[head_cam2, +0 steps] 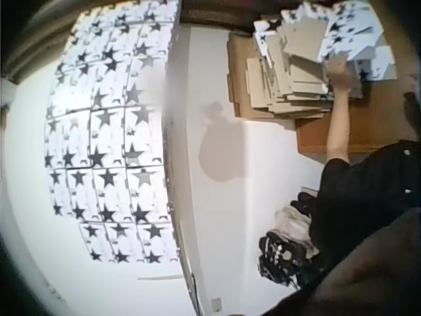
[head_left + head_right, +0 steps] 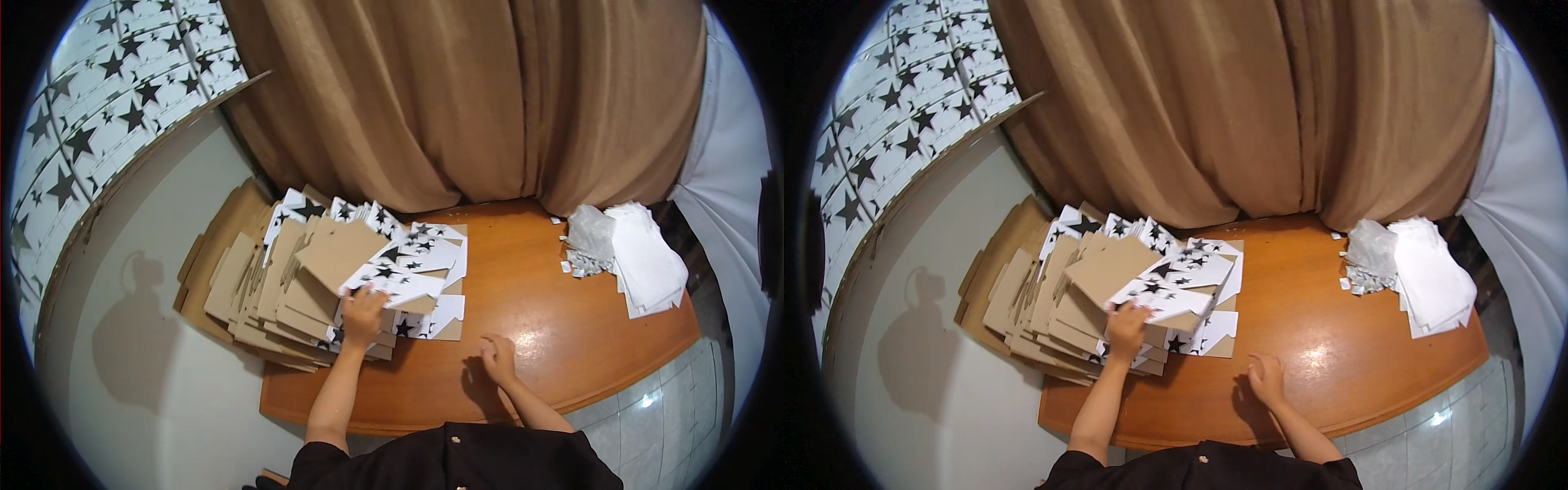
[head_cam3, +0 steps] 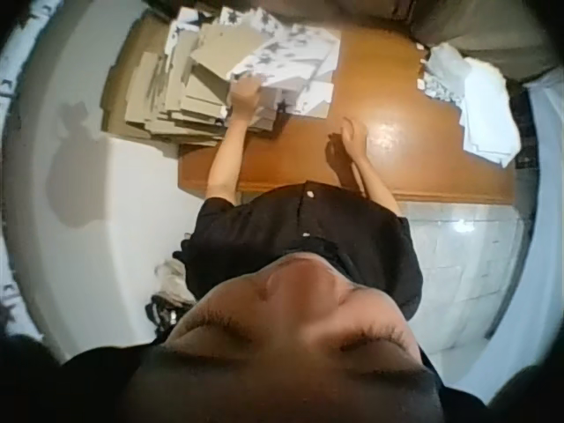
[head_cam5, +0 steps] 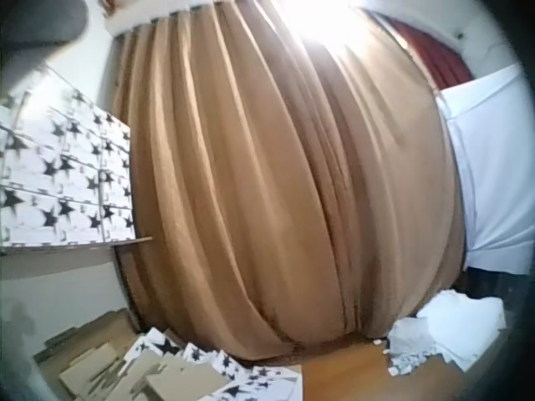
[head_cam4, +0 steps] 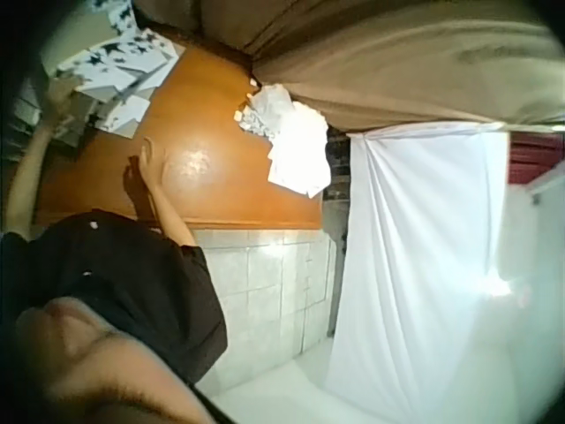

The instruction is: Assembling flat cardboard shoe boxes and placing them on a storage shelf.

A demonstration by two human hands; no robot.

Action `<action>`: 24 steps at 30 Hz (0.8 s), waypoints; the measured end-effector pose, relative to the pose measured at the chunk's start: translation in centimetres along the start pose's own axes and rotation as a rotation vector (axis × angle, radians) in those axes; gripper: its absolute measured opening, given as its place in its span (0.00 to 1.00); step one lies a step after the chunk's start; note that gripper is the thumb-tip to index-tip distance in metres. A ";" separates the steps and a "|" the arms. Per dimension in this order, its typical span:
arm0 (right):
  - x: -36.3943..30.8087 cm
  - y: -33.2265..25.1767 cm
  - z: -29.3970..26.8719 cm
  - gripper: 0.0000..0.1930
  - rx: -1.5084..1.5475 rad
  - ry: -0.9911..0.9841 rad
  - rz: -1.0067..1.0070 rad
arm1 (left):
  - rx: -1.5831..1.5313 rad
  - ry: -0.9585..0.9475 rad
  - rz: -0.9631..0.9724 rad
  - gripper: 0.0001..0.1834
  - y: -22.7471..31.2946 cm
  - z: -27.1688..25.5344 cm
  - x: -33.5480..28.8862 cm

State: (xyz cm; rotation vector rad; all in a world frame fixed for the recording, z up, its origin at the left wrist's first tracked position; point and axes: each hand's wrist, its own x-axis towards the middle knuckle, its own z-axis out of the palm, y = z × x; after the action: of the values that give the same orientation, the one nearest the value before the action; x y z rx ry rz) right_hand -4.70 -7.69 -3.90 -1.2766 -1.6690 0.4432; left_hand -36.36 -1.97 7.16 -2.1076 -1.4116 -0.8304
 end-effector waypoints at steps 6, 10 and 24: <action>-0.9 -1.7 -5.1 0.08 0.356 0.503 0.286 | -0.440 0.422 -0.196 0.12 0.8 -6.1 4.5; 0.3 -4.9 -7.8 0.12 0.572 0.602 0.262 | -1.048 0.688 -0.627 0.17 2.4 -6.6 2.9; 2.6 -3.1 -18.7 0.40 1.034 0.627 0.555 | -1.543 0.146 -0.526 0.23 9.1 -2.8 0.9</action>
State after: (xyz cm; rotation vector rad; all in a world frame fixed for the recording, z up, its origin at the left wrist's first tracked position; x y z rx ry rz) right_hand 9.39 -11.23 8.58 -0.8889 -0.3835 0.9542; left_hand -28.25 -6.57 9.38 -2.3744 -1.3407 -2.8954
